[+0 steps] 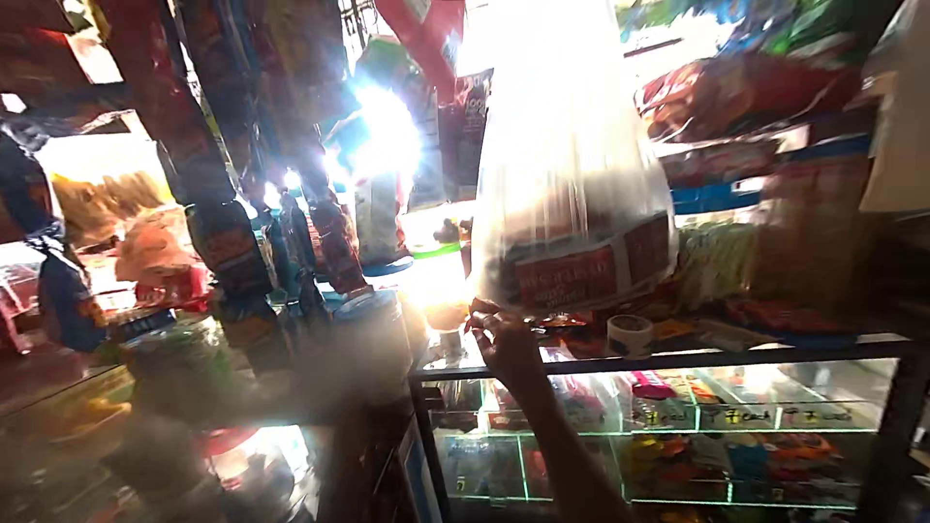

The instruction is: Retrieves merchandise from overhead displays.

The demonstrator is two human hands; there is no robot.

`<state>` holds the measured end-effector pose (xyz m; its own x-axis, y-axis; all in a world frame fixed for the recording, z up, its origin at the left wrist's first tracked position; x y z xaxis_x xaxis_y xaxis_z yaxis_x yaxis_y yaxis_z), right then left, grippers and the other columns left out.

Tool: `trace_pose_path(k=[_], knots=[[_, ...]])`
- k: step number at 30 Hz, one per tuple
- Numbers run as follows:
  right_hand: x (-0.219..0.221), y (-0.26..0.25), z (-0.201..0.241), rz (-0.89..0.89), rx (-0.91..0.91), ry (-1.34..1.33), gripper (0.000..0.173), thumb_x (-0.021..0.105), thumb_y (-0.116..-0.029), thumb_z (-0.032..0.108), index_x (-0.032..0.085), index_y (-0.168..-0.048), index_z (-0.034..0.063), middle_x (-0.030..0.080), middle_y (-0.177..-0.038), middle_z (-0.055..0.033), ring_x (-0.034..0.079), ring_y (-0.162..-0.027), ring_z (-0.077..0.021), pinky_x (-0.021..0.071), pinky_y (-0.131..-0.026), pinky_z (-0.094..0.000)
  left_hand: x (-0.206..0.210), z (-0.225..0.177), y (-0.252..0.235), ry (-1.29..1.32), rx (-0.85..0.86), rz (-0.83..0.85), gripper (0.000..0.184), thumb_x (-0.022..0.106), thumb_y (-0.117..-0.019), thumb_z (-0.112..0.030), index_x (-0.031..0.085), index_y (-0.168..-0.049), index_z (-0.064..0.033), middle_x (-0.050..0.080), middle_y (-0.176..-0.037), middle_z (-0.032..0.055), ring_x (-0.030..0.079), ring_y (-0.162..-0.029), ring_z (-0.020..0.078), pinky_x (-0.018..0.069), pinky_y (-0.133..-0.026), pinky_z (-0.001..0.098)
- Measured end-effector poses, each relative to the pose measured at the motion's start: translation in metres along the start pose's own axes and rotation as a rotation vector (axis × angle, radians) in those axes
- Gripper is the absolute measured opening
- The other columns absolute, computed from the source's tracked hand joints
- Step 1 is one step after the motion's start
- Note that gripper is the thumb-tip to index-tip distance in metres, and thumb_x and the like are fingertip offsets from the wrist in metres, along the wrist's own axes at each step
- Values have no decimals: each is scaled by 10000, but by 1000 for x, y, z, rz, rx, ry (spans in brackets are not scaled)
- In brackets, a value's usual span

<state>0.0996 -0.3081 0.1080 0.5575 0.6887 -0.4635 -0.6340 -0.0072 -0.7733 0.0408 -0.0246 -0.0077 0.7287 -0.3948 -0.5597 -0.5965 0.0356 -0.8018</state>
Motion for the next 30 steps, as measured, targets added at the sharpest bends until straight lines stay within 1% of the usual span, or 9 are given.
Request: trace_pose_path(k=[2,3,5,7,9,14,22,26,30], knots=[[0,0,2,48,14,10,314,607,-986,186,733,-1229,32,727,-1153,-199,676,-1129,-372,501,-1009,-526,-8,-14,-8,38,-162,152,451,551,-983,-74,523,-1379,140,472,-1499,310,417,-1438,451,315,-1203,514],[0,0,3,62,17,14,316,602,-987,183,731,-1233,32,727,-1158,-196,675,-1133,-368,498,-1014,-519,-10,-16,-9,43,-204,179,458,566,-980,-52,513,-1398,127,460,-1517,298,398,-1454,442,306,-1211,508],[1,1,4,65,18,23,312,605,-986,181,731,-1230,34,729,-1156,-191,675,-1132,-360,497,-1017,-511,-4,-2,-3,33,-64,28,458,627,-906,-15,562,-1325,156,531,-1426,336,497,-1359,493,400,-1138,554],[1,1,5,64,12,33,314,603,-989,177,728,-1240,37,732,-1145,-190,683,-1115,-359,501,-1005,-514,1,8,3,34,32,-36,470,641,-878,-21,569,-1302,171,548,-1391,357,533,-1310,517,437,-1097,577],[1,1,6,56,-8,42,310,602,-986,171,734,-1232,37,737,-1139,-187,691,-1098,-358,511,-987,-517,1,9,2,38,9,-1,472,649,-887,-6,562,-1320,160,537,-1410,347,527,-1323,506,436,-1103,570],[3,-1,6,120,14,67,333,578,-1008,184,708,-1283,46,729,-1155,-178,682,-1114,-344,503,-1004,-498,0,10,1,54,-44,20,463,659,-873,13,583,-1314,130,546,-1417,321,522,-1338,485,426,-1116,559],[1,0,7,110,24,29,319,568,-1010,148,710,-1268,24,727,-1159,-188,689,-1094,-341,504,-1002,-495,-2,6,1,70,-68,5,443,663,-875,1,592,-1287,149,552,-1394,342,527,-1317,512,423,-1096,598],[3,0,5,78,0,43,310,571,-1002,132,719,-1252,23,727,-1175,-190,691,-1108,-346,505,-1014,-500,-3,6,1,78,-86,54,432,643,-920,-24,579,-1318,129,532,-1433,319,517,-1344,483,422,-1113,581],[4,0,3,54,-4,53,298,586,-993,129,730,-1231,25,734,-1143,-190,705,-1063,-348,528,-972,-508,-6,6,1,83,-75,28,400,634,-916,-13,604,-1290,127,557,-1405,320,549,-1312,478,439,-1100,574]])
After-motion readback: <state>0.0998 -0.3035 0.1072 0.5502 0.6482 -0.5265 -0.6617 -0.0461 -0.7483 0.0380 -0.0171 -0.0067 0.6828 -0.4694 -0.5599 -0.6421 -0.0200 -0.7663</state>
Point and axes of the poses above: each hand's wrist, its own y-axis away from the middle knuckle, its own x-axis out of the palm, z = x × y, the point moved 7 cm from there along -y, towards the middle knuckle
